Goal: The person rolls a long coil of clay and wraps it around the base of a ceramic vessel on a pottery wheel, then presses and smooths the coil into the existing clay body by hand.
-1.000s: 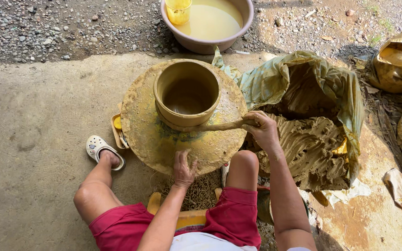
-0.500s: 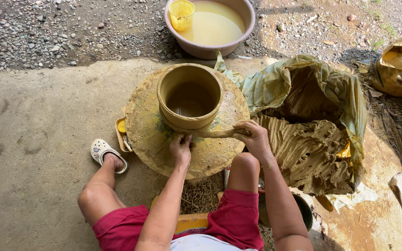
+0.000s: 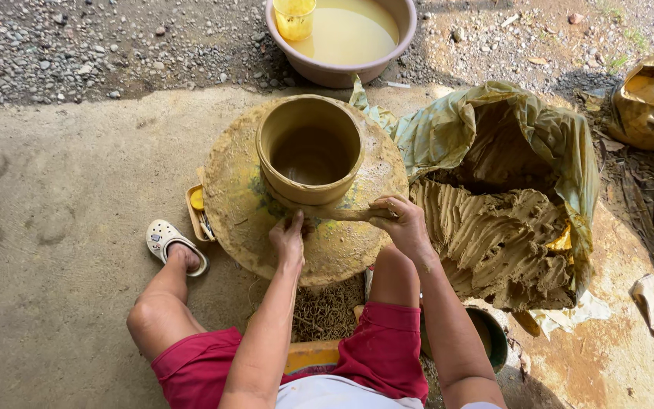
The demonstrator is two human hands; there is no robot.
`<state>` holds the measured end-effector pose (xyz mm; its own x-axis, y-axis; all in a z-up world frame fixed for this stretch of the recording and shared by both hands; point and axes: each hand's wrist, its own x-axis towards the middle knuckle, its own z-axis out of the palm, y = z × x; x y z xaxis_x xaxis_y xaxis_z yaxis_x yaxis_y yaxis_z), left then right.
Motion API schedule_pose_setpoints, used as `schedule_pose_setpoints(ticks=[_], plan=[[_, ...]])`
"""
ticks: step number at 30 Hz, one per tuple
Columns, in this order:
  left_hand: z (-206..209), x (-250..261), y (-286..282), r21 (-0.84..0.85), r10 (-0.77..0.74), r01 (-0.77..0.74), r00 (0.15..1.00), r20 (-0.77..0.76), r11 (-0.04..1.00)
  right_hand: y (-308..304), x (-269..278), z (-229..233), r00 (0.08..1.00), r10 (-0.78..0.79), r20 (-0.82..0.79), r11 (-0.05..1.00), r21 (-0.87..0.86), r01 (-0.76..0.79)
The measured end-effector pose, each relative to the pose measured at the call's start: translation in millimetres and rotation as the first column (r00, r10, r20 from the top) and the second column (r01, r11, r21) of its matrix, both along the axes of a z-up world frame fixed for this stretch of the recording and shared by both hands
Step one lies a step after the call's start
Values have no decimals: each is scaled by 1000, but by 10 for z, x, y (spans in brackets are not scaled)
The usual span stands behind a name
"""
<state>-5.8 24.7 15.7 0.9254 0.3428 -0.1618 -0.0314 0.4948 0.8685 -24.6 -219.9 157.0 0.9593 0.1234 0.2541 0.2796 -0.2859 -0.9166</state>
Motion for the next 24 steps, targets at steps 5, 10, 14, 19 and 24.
schedule_pose_setpoints(ticks=[5,10,14,19,24], plan=[[152,183,-61,64,55,-50,995,-84,997,19,40,-32,998,-68,15,985,-157,69],[230,84,34,149,26,4,979,-200,989,76,61,-14,998,-67,-1,985,-160,66],[132,118,-42,213,74,-57,994,-74,975,112,-2,-26,998,-60,-32,988,-145,54],[139,190,-26,177,52,-33,993,-107,984,114,-12,13,998,-63,2,986,-156,62],[177,74,-22,-26,-14,9,983,-184,1000,151,20,-37,995,-42,-87,995,-97,34]])
